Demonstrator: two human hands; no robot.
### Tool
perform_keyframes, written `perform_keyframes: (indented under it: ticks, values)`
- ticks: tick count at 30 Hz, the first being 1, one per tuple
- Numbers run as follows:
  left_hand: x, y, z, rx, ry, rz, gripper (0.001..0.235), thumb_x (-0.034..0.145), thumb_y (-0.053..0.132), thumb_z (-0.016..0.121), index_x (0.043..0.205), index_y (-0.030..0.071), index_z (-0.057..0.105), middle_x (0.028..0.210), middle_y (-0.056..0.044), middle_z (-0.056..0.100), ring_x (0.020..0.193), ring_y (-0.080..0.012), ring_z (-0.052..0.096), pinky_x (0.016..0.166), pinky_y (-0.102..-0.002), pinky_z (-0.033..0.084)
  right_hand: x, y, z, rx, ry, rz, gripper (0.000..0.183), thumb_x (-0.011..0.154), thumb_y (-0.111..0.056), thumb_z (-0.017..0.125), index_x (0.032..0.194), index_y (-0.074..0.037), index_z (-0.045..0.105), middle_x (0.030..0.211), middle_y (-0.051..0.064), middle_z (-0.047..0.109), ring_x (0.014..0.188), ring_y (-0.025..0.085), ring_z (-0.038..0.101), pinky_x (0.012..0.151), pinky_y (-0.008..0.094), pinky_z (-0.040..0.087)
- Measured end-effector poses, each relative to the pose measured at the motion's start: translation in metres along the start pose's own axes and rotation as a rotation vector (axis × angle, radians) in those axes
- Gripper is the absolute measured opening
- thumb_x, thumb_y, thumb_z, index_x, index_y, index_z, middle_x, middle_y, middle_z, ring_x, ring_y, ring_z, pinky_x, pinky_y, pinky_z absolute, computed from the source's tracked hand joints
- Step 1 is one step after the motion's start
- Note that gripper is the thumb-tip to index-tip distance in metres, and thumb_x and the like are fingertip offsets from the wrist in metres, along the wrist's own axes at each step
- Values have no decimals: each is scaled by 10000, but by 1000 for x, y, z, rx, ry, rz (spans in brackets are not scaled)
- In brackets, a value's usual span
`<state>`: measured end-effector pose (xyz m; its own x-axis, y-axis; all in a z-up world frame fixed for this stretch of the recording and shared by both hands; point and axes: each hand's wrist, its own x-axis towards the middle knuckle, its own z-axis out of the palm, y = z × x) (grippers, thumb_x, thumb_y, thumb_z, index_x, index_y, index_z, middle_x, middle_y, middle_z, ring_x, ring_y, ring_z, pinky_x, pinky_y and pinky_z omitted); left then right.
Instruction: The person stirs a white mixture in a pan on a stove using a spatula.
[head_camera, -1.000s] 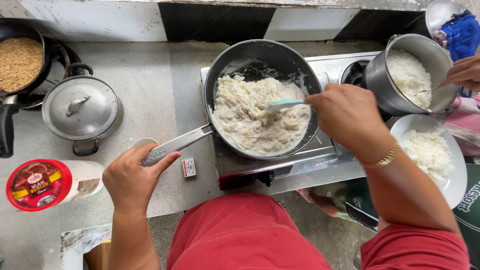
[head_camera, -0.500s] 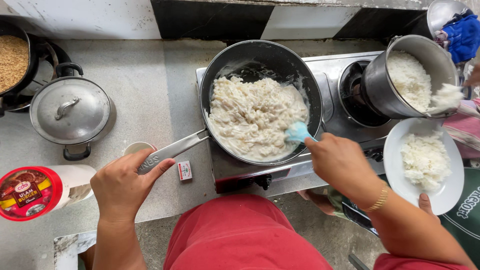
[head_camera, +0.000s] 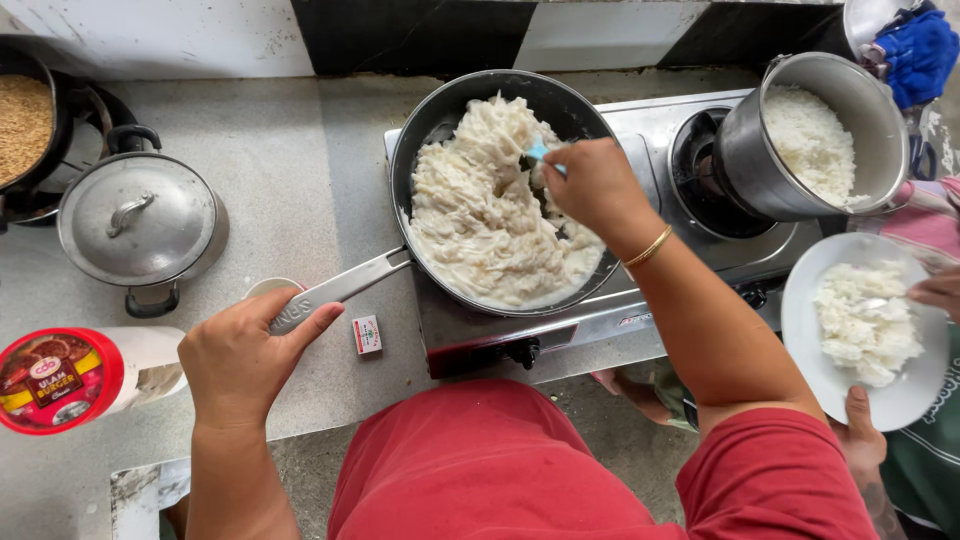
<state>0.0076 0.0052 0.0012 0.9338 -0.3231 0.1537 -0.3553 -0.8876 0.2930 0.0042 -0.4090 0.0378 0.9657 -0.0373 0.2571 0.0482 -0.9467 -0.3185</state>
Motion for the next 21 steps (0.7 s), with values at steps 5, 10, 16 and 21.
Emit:
perform_keyframes:
  ticks: [5,10,16,21]
  values:
    - [-2,1,1,13,67,23,570,820,752,685,925,210,827,597,24,664,486,-141,605,458,-295,409,-6,-22,-66,-326,-292,227,197,911,-308,724,998,-164,826,800,104,760,737,324,712,703,454,559]
    - [-4,1,2,-10,91,19,563,823,744,695,937,208,827,626,24,677,505,-142,617,468,-291,414,-59,-54,-114,-395,-470,318,236,899,-338,694,1057,-205,807,842,94,763,772,302,732,730,431,580]
    - [-4,1,1,-37,77,20,535,818,712,724,940,202,827,631,26,684,507,-142,618,477,-294,420,-131,-82,-102,-352,-404,323,212,912,-325,637,976,-169,767,802,119,718,750,357,710,657,474,559]
    - [-3,2,-1,-66,74,21,529,811,695,739,951,194,834,626,10,681,510,-152,621,481,-298,425,-130,-74,-46,-277,-265,305,150,926,-253,640,933,-127,721,764,157,678,688,398,686,613,490,549]
